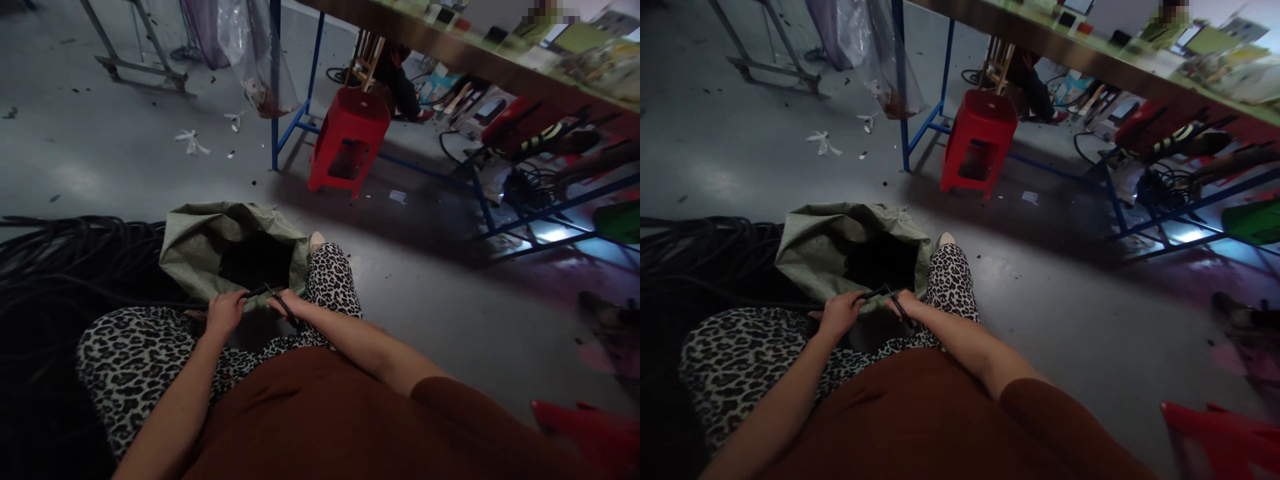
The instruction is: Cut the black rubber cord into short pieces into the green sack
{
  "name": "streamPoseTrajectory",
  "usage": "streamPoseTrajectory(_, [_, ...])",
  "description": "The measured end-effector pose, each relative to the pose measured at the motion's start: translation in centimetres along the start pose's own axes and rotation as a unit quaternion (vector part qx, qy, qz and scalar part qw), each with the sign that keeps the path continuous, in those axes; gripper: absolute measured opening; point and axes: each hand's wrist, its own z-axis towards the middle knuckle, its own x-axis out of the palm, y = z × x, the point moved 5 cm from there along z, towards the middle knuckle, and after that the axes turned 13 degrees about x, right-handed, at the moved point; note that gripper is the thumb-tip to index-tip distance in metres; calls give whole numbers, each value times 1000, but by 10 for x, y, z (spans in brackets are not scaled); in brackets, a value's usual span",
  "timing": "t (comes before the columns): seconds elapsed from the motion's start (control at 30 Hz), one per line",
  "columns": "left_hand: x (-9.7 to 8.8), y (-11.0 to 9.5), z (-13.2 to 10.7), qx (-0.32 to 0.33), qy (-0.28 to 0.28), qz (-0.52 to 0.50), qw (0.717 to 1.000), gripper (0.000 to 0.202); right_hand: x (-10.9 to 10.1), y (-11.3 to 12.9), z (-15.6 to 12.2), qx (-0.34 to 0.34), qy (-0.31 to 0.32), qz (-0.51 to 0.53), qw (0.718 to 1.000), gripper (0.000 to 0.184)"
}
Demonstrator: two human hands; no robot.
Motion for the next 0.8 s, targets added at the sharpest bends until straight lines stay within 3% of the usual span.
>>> streamPoseTrajectory(0.23, [-1,0,0,-8,8,9,1000,37,0,0,-1,7,-1,-24,1000,31])
streamPoseTrajectory(0.57, [1,8,1,-21,-17,-2,1000,39,1,-6,6,27,7,87,996,35])
streamPoseTrajectory(0.8, [-2,10,1,-36,-62,-5,997,39,3,-1,-4,-14,67,83,994,39])
